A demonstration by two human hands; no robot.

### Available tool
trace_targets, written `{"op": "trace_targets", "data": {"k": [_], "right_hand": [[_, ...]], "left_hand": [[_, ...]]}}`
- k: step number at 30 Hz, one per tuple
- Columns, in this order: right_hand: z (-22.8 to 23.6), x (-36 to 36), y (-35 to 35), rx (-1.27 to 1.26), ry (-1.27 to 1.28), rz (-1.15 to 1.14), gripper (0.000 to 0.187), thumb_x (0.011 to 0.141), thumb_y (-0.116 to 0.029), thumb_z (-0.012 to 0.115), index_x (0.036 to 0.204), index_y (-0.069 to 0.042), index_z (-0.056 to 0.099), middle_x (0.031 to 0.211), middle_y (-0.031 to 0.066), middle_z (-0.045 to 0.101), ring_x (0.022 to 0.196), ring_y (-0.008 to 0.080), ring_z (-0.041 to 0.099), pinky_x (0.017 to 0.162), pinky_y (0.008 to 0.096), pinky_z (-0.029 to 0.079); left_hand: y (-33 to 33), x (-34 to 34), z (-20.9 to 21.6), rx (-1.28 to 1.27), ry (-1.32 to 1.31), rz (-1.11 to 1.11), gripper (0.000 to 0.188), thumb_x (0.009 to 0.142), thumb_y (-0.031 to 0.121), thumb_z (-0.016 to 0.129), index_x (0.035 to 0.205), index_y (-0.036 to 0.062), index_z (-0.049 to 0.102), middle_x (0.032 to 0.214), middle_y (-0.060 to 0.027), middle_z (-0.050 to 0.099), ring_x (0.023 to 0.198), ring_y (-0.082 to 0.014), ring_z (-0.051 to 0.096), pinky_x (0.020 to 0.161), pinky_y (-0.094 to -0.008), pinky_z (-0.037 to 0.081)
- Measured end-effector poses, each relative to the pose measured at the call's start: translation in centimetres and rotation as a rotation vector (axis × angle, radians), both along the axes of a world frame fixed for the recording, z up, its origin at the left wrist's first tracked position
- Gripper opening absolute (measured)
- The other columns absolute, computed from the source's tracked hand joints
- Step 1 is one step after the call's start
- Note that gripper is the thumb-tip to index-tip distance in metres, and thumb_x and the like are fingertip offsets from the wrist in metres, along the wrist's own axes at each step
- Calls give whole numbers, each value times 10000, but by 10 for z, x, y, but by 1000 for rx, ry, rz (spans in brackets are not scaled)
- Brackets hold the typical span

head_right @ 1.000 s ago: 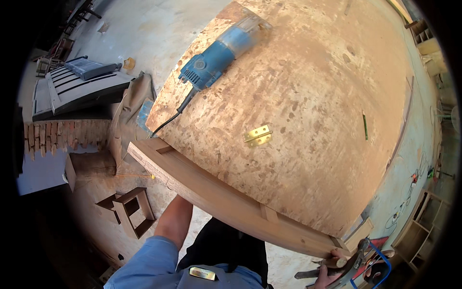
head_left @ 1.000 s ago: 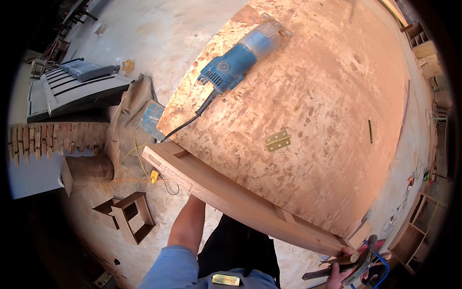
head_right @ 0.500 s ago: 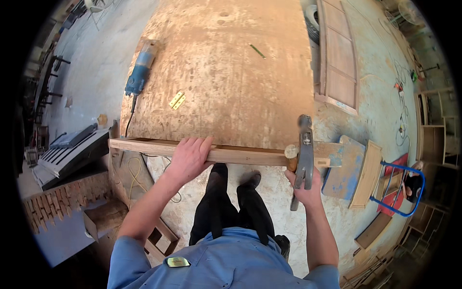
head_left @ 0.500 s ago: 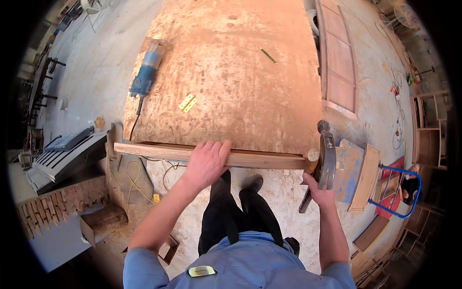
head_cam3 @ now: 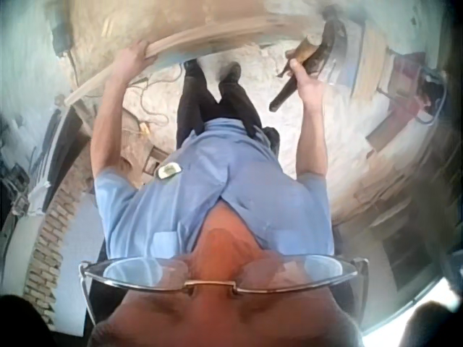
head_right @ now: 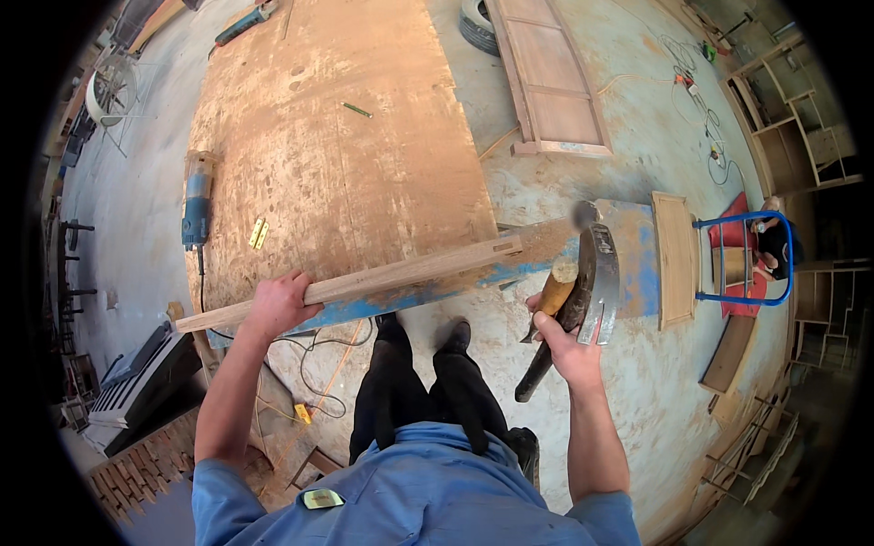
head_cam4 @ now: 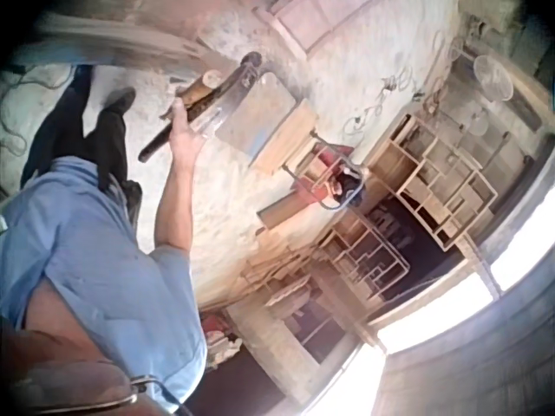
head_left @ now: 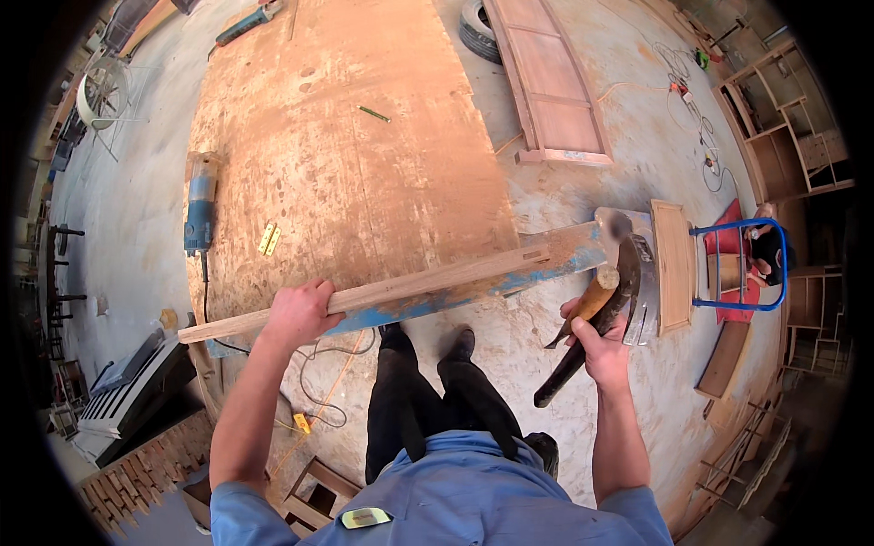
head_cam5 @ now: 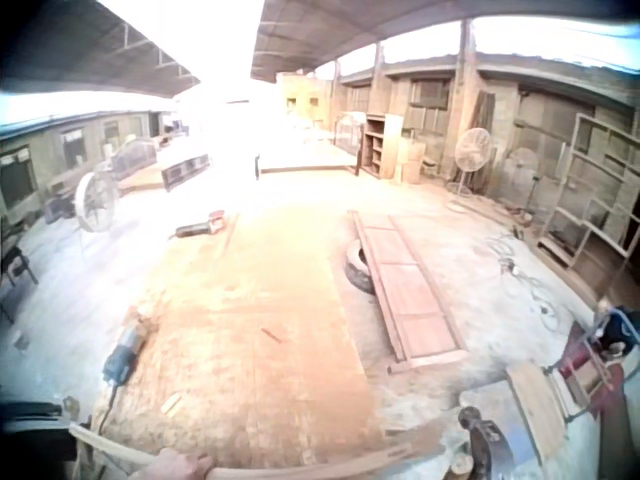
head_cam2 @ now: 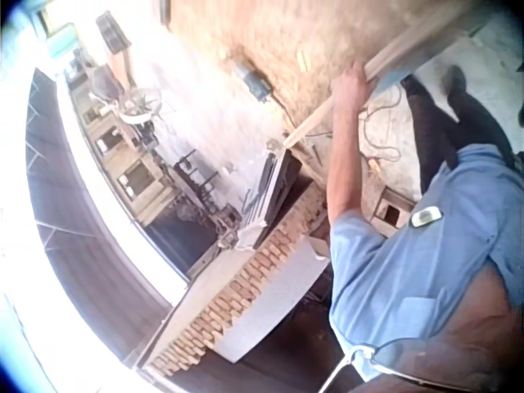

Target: The person hammers nails into a wooden frame using a hammer and then uses a handheld electric router to shape the edges of the wood. The person works at a workbench in a workshop.

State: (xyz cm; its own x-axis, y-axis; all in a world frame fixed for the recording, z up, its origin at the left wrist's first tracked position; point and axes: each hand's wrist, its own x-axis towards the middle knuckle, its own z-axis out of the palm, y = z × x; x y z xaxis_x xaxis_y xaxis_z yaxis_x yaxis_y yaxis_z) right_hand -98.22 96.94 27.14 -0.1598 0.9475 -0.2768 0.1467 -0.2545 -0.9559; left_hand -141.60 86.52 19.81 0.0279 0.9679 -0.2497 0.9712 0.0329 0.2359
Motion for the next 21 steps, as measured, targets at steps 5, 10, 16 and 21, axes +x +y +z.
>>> {"op": "trace_targets", "data": {"k": [5,10,16,21], "right_hand": [[-15,2,-4,-42,29,5,199,880,-74,647,1069,-16,625,987,78,683,698,112,593,635,267,517],[-11,-11,-2,-71,90,13,198,880,-115,675,1042,-4,648,990,92,685,697,116,599,639,274,513],[-7,-21,4,-50,116,26,205,874,-106,680,1047,1,652,993,89,684,686,117,598,637,275,517],[-10,-37,12,-83,187,52,212,886,-72,669,1087,-4,652,1003,78,689,690,107,600,641,276,521]], "left_hand": [[-1,-5,-2,-43,28,7,376,759,369,804,928,89,618,903,-83,639,830,-312,682,679,-445,555],[3,-13,-5,-31,16,-24,394,703,350,830,936,96,638,863,-89,649,812,-318,682,676,-449,546],[-5,-6,-2,-37,20,12,407,712,349,832,982,104,649,899,-86,658,835,-309,688,692,-452,547],[1,5,10,20,33,65,564,705,357,845,1159,103,628,976,-96,676,913,-315,679,747,-429,548]]}}
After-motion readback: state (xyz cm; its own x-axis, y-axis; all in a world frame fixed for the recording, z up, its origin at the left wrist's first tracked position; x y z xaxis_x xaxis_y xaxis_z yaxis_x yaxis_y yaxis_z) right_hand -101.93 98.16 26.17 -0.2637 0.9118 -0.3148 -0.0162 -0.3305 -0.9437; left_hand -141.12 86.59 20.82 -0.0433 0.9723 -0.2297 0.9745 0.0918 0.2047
